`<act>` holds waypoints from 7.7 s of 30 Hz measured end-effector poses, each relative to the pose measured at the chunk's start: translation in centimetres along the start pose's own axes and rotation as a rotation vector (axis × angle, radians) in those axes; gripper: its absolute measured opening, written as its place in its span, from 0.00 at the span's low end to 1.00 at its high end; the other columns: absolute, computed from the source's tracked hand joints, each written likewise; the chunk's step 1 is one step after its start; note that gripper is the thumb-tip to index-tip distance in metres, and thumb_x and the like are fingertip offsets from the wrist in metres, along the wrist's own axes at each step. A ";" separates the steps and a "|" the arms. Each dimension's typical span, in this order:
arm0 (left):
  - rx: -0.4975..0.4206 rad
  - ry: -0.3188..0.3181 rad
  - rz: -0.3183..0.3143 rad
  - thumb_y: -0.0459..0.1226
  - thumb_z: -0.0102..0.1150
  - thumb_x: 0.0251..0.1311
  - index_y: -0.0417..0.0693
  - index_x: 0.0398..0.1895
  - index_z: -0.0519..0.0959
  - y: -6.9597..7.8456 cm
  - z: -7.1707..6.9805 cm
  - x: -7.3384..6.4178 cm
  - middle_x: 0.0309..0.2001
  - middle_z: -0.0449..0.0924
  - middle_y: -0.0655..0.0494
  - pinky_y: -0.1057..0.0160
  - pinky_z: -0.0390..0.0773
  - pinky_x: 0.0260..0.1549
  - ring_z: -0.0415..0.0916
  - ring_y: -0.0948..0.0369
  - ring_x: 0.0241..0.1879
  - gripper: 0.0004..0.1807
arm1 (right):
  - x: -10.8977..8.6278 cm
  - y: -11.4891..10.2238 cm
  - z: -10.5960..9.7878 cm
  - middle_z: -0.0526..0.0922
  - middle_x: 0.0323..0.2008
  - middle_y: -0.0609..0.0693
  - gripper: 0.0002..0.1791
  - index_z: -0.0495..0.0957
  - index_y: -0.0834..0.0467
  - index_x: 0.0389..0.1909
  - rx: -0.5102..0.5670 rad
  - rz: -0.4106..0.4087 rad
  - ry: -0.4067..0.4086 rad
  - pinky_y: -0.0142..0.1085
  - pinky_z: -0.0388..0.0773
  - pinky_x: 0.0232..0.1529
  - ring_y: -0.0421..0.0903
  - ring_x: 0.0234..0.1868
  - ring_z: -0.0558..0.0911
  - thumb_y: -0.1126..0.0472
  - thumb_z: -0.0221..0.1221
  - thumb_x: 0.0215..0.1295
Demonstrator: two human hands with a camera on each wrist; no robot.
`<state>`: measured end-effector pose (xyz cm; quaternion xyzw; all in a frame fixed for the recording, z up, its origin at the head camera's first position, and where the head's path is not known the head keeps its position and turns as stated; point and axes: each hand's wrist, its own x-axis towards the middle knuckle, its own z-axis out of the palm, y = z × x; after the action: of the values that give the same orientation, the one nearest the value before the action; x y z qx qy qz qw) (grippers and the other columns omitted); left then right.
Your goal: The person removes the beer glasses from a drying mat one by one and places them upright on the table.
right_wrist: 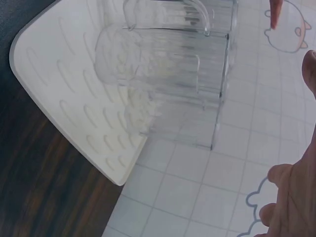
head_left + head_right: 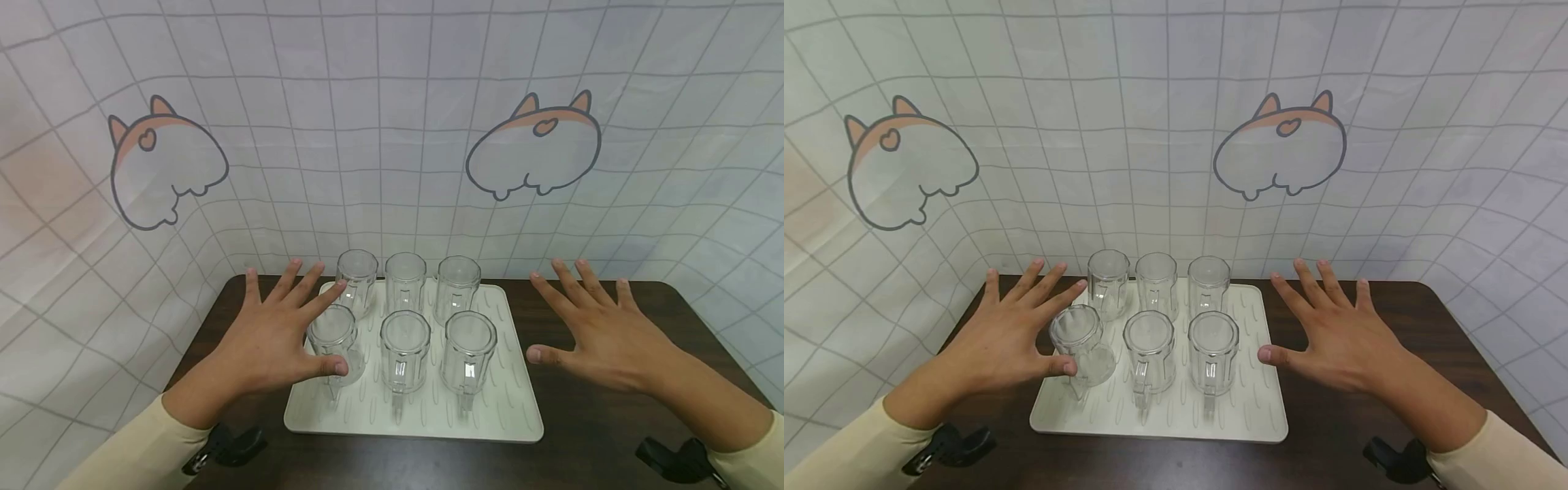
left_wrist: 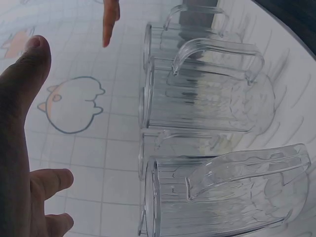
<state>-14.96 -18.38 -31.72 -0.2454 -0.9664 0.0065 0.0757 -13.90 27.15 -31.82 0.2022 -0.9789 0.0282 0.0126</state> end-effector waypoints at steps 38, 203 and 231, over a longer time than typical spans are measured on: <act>-0.312 -0.043 -0.230 0.77 0.68 0.35 0.51 0.80 0.60 -3.7 11.4 -6.7 0.75 0.59 0.34 0.16 0.43 0.57 0.51 0.32 0.74 0.70 | -2.7 -0.3 7.0 0.43 0.82 0.56 0.58 0.41 0.49 0.84 0.143 -0.034 0.203 0.57 0.35 0.76 0.57 0.81 0.41 0.33 0.63 0.64; -0.430 0.309 0.083 0.48 0.71 0.63 0.45 0.71 0.71 3.3 3.1 0.5 0.67 0.72 0.48 0.41 0.67 0.65 0.67 0.47 0.69 0.36 | -0.6 -4.6 10.5 0.85 0.40 0.43 0.21 0.88 0.59 0.49 0.597 -0.400 0.655 0.25 0.75 0.37 0.36 0.37 0.81 0.47 0.57 0.76; -0.503 0.099 0.086 0.64 0.68 0.57 0.55 0.75 0.68 7.4 3.4 6.0 0.69 0.72 0.57 0.47 0.67 0.66 0.67 0.53 0.70 0.46 | 0.0 -4.9 10.2 0.84 0.38 0.44 0.20 0.89 0.61 0.43 0.531 -0.501 0.796 0.23 0.72 0.32 0.36 0.35 0.78 0.49 0.57 0.77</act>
<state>-17.20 -8.95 -34.63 -0.2976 -0.9214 -0.2429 0.0589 -12.11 21.99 -41.75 0.3995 -0.7793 0.3452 0.3375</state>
